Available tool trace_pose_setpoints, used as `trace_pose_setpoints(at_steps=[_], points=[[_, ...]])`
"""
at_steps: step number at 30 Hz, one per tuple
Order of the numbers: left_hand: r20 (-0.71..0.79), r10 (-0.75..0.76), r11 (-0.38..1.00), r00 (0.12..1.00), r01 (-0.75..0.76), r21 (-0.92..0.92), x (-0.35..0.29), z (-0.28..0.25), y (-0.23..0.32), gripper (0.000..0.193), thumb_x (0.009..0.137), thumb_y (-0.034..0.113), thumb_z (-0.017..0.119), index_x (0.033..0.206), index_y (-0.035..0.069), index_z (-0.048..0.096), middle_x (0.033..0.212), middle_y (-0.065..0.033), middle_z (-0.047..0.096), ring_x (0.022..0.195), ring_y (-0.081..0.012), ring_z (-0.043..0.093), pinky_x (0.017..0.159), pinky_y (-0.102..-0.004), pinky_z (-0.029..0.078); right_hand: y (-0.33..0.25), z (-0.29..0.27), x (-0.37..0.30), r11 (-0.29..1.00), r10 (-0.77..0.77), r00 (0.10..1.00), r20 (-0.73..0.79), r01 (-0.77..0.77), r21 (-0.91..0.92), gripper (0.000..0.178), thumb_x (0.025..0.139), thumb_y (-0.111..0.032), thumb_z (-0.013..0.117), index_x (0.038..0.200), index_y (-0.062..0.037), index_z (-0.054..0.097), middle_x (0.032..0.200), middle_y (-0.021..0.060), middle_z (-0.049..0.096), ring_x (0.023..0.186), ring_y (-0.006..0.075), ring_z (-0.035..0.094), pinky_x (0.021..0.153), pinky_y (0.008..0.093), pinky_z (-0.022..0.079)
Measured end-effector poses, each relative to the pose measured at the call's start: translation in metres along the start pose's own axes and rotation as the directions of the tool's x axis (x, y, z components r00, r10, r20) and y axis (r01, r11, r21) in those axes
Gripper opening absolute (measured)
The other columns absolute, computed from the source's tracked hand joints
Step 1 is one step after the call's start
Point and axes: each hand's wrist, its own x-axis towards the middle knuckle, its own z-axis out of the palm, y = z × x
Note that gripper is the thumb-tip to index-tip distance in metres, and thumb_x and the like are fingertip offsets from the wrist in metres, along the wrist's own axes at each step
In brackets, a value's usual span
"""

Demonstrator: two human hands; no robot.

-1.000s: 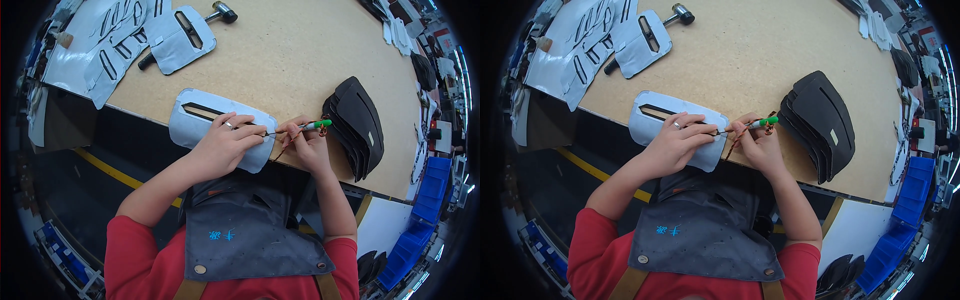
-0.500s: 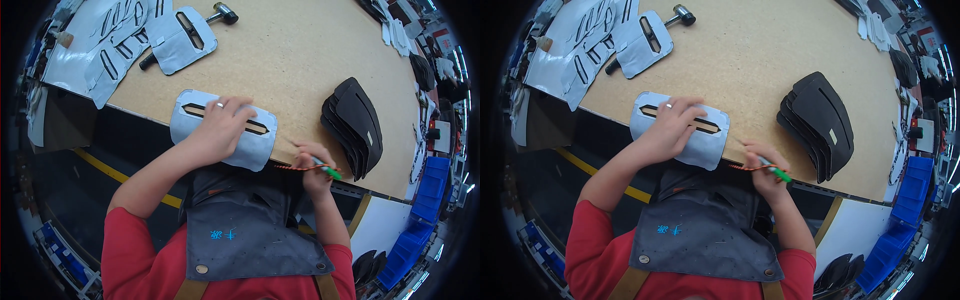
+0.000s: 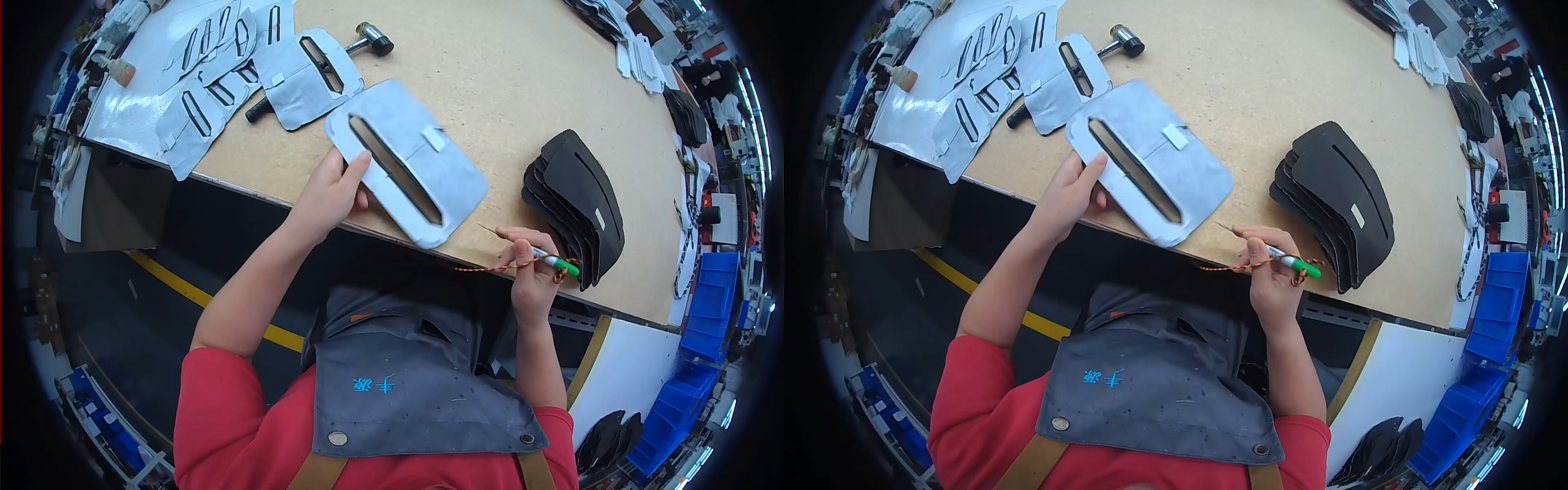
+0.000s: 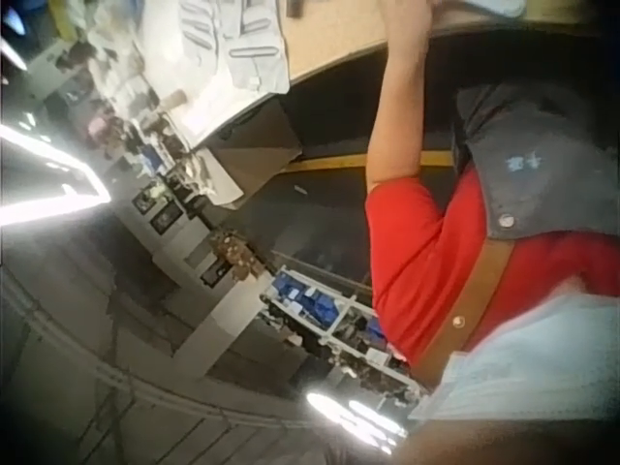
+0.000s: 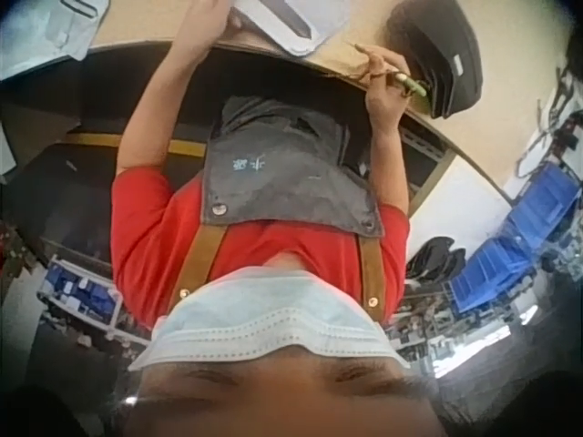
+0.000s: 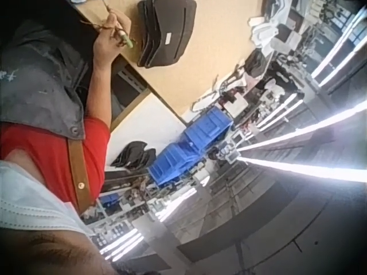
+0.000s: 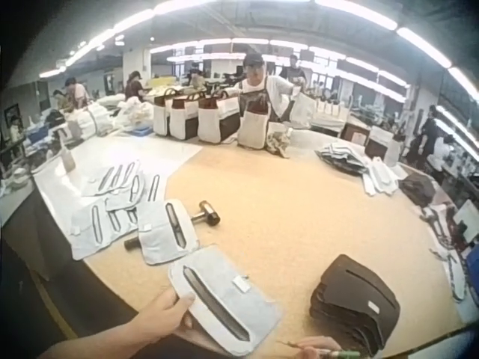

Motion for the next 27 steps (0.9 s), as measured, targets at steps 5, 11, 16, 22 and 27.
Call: trace_pose_setpoints(at_steps=[5, 11, 16, 22, 27], points=[[0.321, -0.027, 0.837, 0.947, -0.154, 0.526, -0.029, -0.009, 0.016, 0.023, 0.09, 0.024, 0.055, 0.082, 0.002, 0.056, 0.063, -0.0041, 0.054, 0.051, -0.0125, 0.05, 0.05, -0.0257, 0.041, 0.008, 0.008, 0.013, 0.993, 0.115, 0.992, 0.043, -0.113, -0.044, 0.015, 0.094, -0.011, 0.049, 0.096, 0.0022, 0.055, 0.095, 0.0107, 0.063, 0.065, 0.0083, 0.055, 0.062, 0.021, 0.046], [0.681, 0.43, 0.38, 0.592, -0.803, 0.459, -0.008, 0.02, -0.005, 0.018, 0.079, 0.011, 0.063, 0.097, 0.01, 0.062, 0.109, -0.0025, 0.059, 0.109, -0.0224, 0.05, 0.093, -0.0368, 0.034, 0.018, 0.025, 0.036, 0.971, 0.236, 0.964, 0.12, -0.24, 0.02, 0.016, 0.094, -0.012, 0.049, 0.089, 0.0028, 0.054, 0.083, 0.0108, 0.064, 0.066, 0.0089, 0.057, 0.063, 0.0234, 0.048], [0.725, 0.449, 0.324, 0.523, -0.851, 0.413, 0.003, 0.024, -0.02, 0.02, 0.08, 0.012, 0.062, 0.1, 0.012, 0.062, 0.116, -0.0008, 0.058, 0.115, -0.0223, 0.048, 0.098, -0.0382, 0.032, 0.023, 0.025, 0.041, 0.955, 0.296, 0.948, 0.118, -0.297, -0.008, 0.017, 0.093, -0.013, 0.05, 0.088, 0.0028, 0.055, 0.08, 0.0094, 0.064, 0.066, 0.0089, 0.058, 0.061, 0.0229, 0.048], [0.735, 0.397, 0.326, 0.55, -0.833, 0.447, 0.001, 0.026, -0.015, 0.017, 0.081, 0.014, 0.06, 0.098, 0.013, 0.061, 0.12, 0.001, 0.056, 0.117, -0.021, 0.047, 0.099, -0.0402, 0.03, 0.016, 0.021, 0.052, 0.922, 0.383, 0.905, 0.184, -0.363, -0.135, 0.024, 0.095, -0.02, 0.049, 0.087, 0.0011, 0.055, 0.079, 0.0082, 0.062, 0.063, 0.009, 0.057, 0.06, 0.0234, 0.049], [0.71, 0.398, 0.366, 0.581, -0.81, 0.458, 0.0, 0.026, -0.017, 0.013, 0.081, 0.014, 0.06, 0.095, 0.013, 0.061, 0.12, 0.0017, 0.056, 0.117, -0.0201, 0.047, 0.098, -0.0394, 0.03, 0.013, 0.017, 0.041, 0.884, 0.443, 0.877, 0.185, -0.395, -0.249, 0.009, 0.086, -0.009, 0.059, 0.082, -0.002, 0.059, 0.079, 0.0064, 0.066, 0.061, 0.0092, 0.059, 0.054, 0.0237, 0.046]])
